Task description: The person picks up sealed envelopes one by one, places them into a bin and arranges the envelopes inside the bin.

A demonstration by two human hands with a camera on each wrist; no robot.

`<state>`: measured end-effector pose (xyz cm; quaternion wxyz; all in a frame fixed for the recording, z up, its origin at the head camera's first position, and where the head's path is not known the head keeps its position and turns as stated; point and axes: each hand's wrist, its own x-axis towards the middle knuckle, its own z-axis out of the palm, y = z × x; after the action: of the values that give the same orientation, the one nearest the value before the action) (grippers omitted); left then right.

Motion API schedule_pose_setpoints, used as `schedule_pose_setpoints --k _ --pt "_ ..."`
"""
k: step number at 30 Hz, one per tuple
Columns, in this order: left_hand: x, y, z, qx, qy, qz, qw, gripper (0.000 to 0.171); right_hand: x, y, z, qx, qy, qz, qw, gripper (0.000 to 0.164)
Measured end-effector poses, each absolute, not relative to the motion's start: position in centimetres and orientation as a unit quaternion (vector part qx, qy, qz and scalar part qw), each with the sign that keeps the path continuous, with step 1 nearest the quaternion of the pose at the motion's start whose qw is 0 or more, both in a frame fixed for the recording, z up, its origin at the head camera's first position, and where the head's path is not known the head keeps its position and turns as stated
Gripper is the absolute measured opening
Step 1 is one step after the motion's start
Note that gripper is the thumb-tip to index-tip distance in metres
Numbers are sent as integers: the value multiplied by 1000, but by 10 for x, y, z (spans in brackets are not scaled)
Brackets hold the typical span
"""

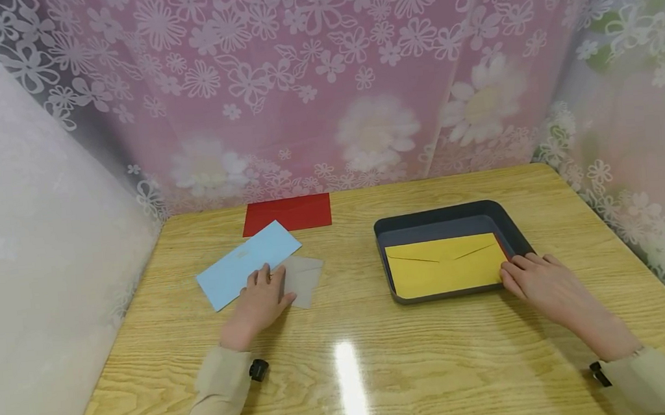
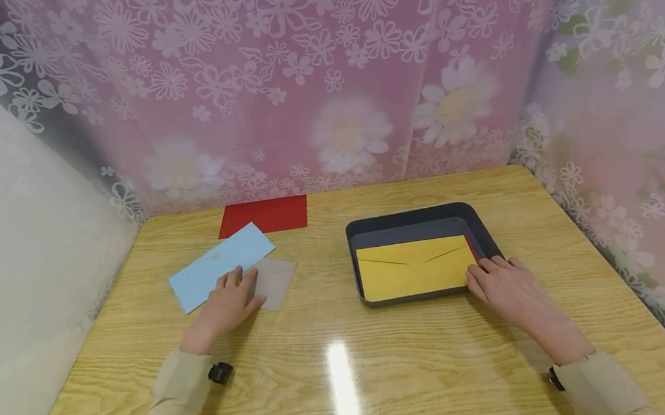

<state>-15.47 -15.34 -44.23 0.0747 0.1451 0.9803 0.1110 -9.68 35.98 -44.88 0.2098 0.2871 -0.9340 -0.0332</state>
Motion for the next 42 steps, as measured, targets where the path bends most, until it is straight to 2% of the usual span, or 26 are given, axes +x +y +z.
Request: schedule_pose_setpoints --k 4,10,17,21,27,31,36,42 --pt "-155 -145 -443 151 979 115 74 63 -97 360 -448 287 -934 -34 210 48" --pt "-154 -134 -445 165 977 114 74 62 -97 359 -447 279 -939 -35 197 19" --pt "-153 -122 -446 188 975 101 69 63 -95 360 -447 274 -943 -38 184 12" --pt "-152 -116 -445 194 974 101 67 63 -95 360 -447 277 -942 -40 188 16" --pt "-151 -108 -445 202 972 99 68 63 -96 360 -447 281 -939 -43 191 37" --pt "-151 -105 -446 206 971 99 68 64 -96 360 -448 280 -940 -41 193 44" --pt "-150 -100 -447 213 972 81 64 65 -96 361 -449 287 -936 -42 201 64" --pt "-145 -95 -447 219 971 71 60 64 -96 361 -449 285 -937 -38 198 50"
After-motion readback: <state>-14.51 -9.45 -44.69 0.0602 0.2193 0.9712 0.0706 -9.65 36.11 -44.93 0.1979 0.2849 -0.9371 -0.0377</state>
